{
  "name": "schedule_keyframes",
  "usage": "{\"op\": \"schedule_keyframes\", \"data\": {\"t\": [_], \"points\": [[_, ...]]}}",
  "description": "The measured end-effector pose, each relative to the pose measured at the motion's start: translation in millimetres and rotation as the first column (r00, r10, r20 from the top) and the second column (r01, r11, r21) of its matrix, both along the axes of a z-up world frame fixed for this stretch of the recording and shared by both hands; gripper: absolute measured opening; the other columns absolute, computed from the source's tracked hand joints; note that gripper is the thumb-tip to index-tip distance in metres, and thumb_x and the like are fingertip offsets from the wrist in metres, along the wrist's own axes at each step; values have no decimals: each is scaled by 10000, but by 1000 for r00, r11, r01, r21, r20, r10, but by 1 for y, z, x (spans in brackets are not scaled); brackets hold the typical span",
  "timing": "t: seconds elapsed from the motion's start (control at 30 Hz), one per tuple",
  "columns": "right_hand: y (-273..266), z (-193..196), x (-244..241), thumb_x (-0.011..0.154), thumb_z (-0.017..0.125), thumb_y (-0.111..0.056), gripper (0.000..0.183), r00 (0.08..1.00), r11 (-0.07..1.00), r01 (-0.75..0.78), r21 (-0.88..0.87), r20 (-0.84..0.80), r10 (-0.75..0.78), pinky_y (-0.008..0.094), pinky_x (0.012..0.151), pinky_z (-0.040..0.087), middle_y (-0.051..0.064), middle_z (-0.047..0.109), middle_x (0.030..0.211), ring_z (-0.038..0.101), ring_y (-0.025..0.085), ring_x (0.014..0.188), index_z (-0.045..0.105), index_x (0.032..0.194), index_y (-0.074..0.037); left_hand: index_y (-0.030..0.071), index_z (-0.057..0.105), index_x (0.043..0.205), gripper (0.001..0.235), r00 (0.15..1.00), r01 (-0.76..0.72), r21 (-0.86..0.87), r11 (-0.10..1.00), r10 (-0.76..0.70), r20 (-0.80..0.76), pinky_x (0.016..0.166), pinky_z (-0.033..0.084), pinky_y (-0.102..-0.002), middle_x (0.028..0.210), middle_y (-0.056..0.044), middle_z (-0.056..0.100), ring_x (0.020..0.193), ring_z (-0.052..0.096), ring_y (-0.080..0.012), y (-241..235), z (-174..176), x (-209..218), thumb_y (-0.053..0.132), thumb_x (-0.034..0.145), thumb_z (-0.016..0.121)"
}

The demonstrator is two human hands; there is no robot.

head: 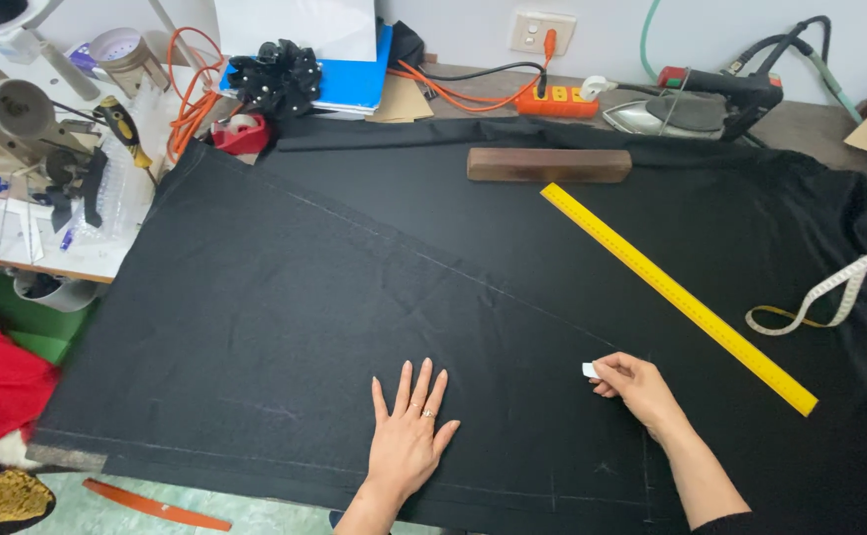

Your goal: Measuring, marking, and cutting fabric on a workbench using a ruler, chalk, and scissors

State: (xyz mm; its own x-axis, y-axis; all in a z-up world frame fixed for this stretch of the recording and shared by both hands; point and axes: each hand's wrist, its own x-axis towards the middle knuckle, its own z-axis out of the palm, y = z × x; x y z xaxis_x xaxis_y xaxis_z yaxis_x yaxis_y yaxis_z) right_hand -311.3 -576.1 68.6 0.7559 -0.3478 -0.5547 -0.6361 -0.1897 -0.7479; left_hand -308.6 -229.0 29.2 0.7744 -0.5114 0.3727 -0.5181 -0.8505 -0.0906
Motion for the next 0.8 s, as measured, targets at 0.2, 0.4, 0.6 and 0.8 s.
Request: {"op": "schedule_keyframes", "data": {"t": [0.2, 0.4, 0.6, 0.8], "points": [[-5, -11, -2, 892, 632, -168, 186, 998, 999, -19, -26, 57, 20, 283, 704, 499, 149, 716, 765, 651, 187, 700, 722, 941, -12, 193, 304, 1483, 720, 1000, 17, -23, 1000, -17, -13, 1100, 178, -628, 1571, -33, 258, 1454, 214, -277, -2, 4, 0, 581, 890, 425], [-15, -41, -3, 893, 632, -132, 130, 993, 999, -34, 39, 116, 29, 247, 630, 480, 117, 688, 720, 624, 146, 645, 714, 896, -31, 230, 233, 1513, 763, 1000, 1, 11, 1000, -1, 21, 1121, 158, -600, 1595, 13, 212, 1476, 181, -240, -1, -1, 1, 625, 875, 366], [-7, -27, -6, 865, 661, -154, 123, 988, 997, -50, 55, 149, 41, 243, 674, 510, 47, 712, 780, 653, 121, 679, 737, 878, -58, 289, 258, 1496, 790, 998, -55, 34, 998, 54, 16, 1091, 236, -635, 1587, 48, 237, 1463, 235, -214, 1, -35, 3, 664, 811, 373], [-2, -24, -9, 855, 673, -192, 110, 980, 994, -111, -26, 161, 113, 239, 724, 494, 8, 691, 819, 631, 91, 756, 739, 873, -106, 378, 261, 1476, 788, 987, -163, 38, 986, 162, 17, 1159, 242, -633, 1582, 117, 256, 1480, 249, -167, -3, -61, 1, 696, 757, 321]]}}
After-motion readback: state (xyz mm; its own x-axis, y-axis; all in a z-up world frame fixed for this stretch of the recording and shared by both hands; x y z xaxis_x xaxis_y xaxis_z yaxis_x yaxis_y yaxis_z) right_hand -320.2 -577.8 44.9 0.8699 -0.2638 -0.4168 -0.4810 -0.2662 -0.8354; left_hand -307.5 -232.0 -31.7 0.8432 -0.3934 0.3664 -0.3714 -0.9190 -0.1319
